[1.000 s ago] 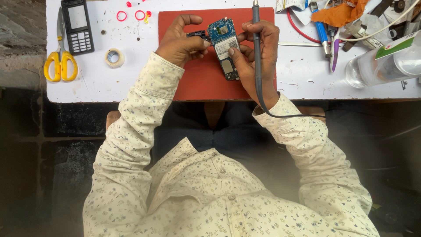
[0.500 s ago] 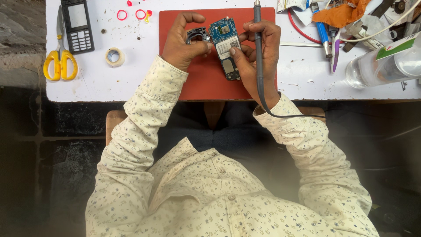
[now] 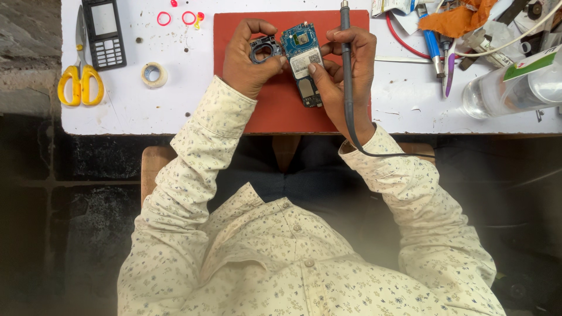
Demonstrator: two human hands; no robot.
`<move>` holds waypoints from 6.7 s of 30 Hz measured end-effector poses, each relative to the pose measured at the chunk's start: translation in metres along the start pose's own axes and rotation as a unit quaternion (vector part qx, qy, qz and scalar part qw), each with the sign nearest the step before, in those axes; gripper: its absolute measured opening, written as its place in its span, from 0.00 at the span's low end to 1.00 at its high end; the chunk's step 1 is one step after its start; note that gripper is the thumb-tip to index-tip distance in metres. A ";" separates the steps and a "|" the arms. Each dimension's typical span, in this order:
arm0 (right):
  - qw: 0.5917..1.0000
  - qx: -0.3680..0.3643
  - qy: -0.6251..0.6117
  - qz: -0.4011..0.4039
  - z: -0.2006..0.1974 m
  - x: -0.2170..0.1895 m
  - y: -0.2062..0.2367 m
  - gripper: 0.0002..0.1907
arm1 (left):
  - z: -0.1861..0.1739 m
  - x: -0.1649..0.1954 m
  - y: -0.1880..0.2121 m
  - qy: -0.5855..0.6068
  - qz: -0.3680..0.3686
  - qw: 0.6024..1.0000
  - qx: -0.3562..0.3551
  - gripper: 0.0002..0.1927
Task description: The person repairs a disassembled mobile phone at a workbench. They hold the phone's mainboard and use a soldering iron to work on the board, reposition small components and the camera module, and turn the board over to solder different sides.
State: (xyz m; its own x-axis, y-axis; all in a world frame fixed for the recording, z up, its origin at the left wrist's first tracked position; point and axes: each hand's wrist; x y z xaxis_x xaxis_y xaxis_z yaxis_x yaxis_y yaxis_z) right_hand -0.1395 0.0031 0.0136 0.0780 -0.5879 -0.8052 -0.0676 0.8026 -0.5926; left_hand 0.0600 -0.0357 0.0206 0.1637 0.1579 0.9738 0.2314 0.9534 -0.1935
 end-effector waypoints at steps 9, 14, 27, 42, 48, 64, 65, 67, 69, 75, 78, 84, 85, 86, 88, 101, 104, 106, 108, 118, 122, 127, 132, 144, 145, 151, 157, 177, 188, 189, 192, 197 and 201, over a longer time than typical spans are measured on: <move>1.000 -0.002 -0.006 -0.003 -0.001 0.001 0.000 0.32 | 0.000 -0.005 -0.001 -0.005 0.034 0.999 -0.015 0.22; 1.000 -0.002 -0.007 0.001 -0.001 0.001 0.001 0.32 | -0.001 -0.005 -0.003 0.014 -0.010 1.000 -0.013 0.23; 1.000 -0.001 -0.010 0.003 -0.002 0.002 0.002 0.31 | 0.003 -0.006 0.001 -0.039 0.046 0.998 -0.005 0.26; 1.000 0.000 -0.016 0.010 -0.003 0.004 0.003 0.30 | 0.005 -0.008 0.000 -0.029 0.033 0.999 0.003 0.24; 1.000 0.003 -0.024 0.020 -0.005 0.003 0.005 0.30 | 0.005 -0.007 0.000 -0.026 0.023 0.999 0.000 0.24; 1.000 0.001 -0.014 0.015 -0.004 0.000 0.003 0.30 | 0.006 -0.005 0.000 -0.024 0.021 0.999 -0.004 0.25; 1.000 0.000 -0.012 0.015 -0.004 0.000 0.003 0.30 | 0.006 -0.005 0.000 -0.023 0.022 0.999 -0.005 0.25; 1.000 0.001 -0.014 0.018 -0.004 0.000 0.004 0.30 | 0.006 -0.005 0.000 -0.033 0.022 0.999 -0.003 0.25; 1.000 0.002 -0.014 0.019 -0.004 0.001 0.004 0.30 | 0.006 -0.006 -0.001 -0.030 0.016 0.999 -0.001 0.25; 1.000 0.003 -0.010 0.020 -0.006 0.005 0.007 0.30 | 0.004 -0.010 -0.001 -0.019 0.008 1.000 0.000 0.25; 1.000 0.003 -0.010 0.019 -0.007 0.008 0.008 0.30 | 0.003 -0.014 -0.001 -0.020 0.010 1.000 -0.001 0.26; 1.000 0.004 -0.013 0.021 -0.008 0.011 0.010 0.30 | 0.000 -0.018 0.000 -0.009 0.000 1.000 -0.004 0.27; 1.000 0.005 -0.014 0.021 -0.008 0.012 0.010 0.30 | 0.000 -0.018 0.000 -0.004 -0.001 1.000 -0.005 0.27; 1.000 0.005 -0.015 0.021 -0.008 0.012 0.010 0.30 | 0.000 -0.018 0.000 0.002 -0.003 1.000 -0.006 0.27; 1.000 0.006 -0.016 0.022 -0.008 0.013 0.010 0.30 | 0.000 -0.018 0.000 0.000 -0.006 1.000 -0.002 0.27; 0.987 0.071 0.134 -0.061 -0.006 0.004 0.009 0.19 | 0.002 -0.012 0.000 -0.008 0.015 1.000 -0.004 0.28; 0.967 0.079 0.202 -0.135 -0.005 0.000 0.012 0.12 | 0.001 -0.012 0.001 -0.003 0.008 1.000 -0.001 0.28; 0.980 0.065 0.146 -0.121 -0.005 -0.004 0.016 0.08 | 0.001 -0.012 0.000 0.003 0.008 1.000 -0.002 0.28; 0.986 0.051 0.114 -0.107 -0.005 -0.008 0.020 0.08 | 0.002 -0.012 0.000 0.007 0.009 1.000 -0.002 0.28; 0.994 0.017 0.107 -0.021 -0.008 -0.026 0.031 0.12 | 0.004 -0.015 -0.001 0.002 0.010 1.000 0.014 0.29; 0.984 0.004 0.160 -0.080 -0.007 -0.030 0.031 0.10 | 0.005 -0.017 -0.002 -0.007 0.028 0.999 0.015 0.29; 0.971 0.037 0.225 -0.071 -0.002 -0.035 0.028 0.09 | 0.004 -0.017 0.000 0.009 0.027 1.000 0.010 0.30; 0.955 0.051 0.273 -0.107 0.000 -0.037 0.023 0.08 | 0.003 -0.017 0.001 -0.003 0.025 1.000 0.009 0.30; 0.972 0.050 0.217 -0.070 0.003 -0.031 0.023 0.06 | 0.003 -0.017 -0.001 -0.007 0.037 0.999 -0.002 0.30; 0.977 0.054 0.204 -0.038 0.003 -0.031 0.024 0.07 | 0.003 -0.016 -0.001 -0.006 0.037 0.999 -0.002 0.30; 0.970 0.046 0.222 -0.084 0.003 -0.028 0.023 0.06 | 0.003 -0.015 -0.001 -0.008 0.034 0.999 -0.005 0.30; 0.973 0.050 0.212 -0.072 0.002 -0.026 0.023 0.07 | 0.003 -0.014 -0.001 -0.009 0.034 0.999 -0.004 0.30; 0.977 0.051 0.201 -0.056 0.002 -0.026 0.023 0.08 | 0.001 -0.022 -0.001 0.011 0.028 1.000 -0.003 0.30; 0.967 0.036 0.240 -0.077 0.003 -0.035 0.021 0.06 | 0.001 -0.021 -0.001 0.006 0.028 1.000 -0.004 0.31; 0.963 0.035 0.252 -0.089 0.003 -0.036 0.020 0.07 | 0.001 -0.021 -0.001 0.007 0.028 1.000 -0.005 0.31; 0.955 0.033 0.272 -0.111 0.003 -0.037 0.020 0.07 | 0.001 -0.021 -0.001 0.007 0.029 1.000 -0.006 0.31; 0.962 0.034 0.253 -0.093 0.004 -0.037 0.020 0.07 | 0.000 -0.021 -0.001 0.005 0.030 1.000 -0.004 0.31; 0.963 0.037 0.249 -0.094 0.004 -0.036 0.020 0.06 | 0.001 -0.021 0.000 0.010 0.029 0.999 -0.006 0.31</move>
State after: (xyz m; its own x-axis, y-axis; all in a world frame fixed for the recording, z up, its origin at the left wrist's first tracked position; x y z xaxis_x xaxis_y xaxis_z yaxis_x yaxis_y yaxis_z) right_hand -0.1398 0.0411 0.0309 -0.4053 -0.6839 -0.6067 -0.0259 0.6719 -0.7402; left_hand 0.0557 -0.0393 0.0002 0.1961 0.2084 0.9582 0.2329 0.9393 -0.2519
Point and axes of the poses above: each hand's wrist, its own y-axis away from the middle knuckle, its own z-axis out of the palm, x = y × z
